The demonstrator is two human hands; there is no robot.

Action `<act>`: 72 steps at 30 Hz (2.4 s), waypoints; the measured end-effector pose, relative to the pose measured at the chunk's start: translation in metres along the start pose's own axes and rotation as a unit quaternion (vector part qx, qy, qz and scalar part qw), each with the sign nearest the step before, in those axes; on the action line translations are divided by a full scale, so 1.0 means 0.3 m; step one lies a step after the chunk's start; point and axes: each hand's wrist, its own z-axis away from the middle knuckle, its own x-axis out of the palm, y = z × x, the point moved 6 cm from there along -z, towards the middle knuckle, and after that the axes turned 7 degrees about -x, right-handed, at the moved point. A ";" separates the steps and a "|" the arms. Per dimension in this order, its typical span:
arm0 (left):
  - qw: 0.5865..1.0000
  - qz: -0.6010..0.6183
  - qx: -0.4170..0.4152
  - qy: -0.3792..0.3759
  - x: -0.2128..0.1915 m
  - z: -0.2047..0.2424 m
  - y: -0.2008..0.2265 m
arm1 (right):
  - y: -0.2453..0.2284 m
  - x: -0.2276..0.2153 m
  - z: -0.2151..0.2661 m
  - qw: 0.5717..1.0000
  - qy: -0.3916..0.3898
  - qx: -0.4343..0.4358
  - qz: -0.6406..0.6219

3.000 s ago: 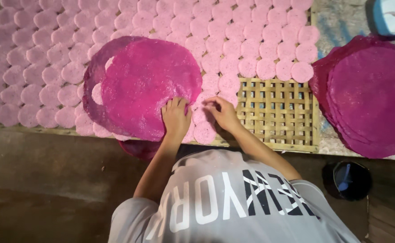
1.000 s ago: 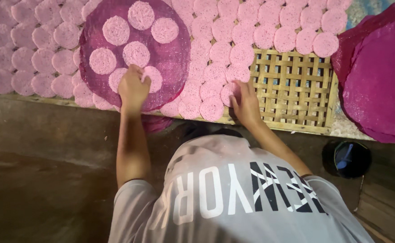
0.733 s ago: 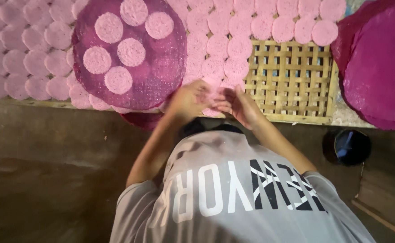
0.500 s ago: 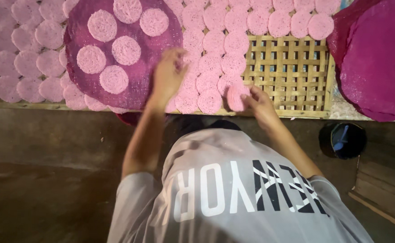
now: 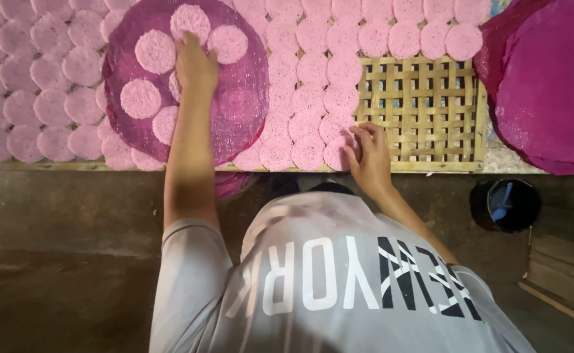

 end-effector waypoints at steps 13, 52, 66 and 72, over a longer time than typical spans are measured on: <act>0.974 0.166 0.139 -0.070 -0.009 0.216 0.339 | 0.151 0.269 -0.252 0.776 -0.028 0.252 -0.578; 0.987 -0.009 0.159 -0.028 -0.116 0.405 0.207 | 0.562 0.139 -0.050 0.777 0.090 0.464 -0.416; 0.959 -0.276 0.043 -0.048 -0.292 0.182 -0.042 | 0.402 0.031 -0.175 0.993 0.051 0.109 0.020; 0.989 0.042 0.063 -0.125 -0.235 0.493 0.176 | 0.247 0.122 -0.158 0.927 -0.018 0.218 -0.305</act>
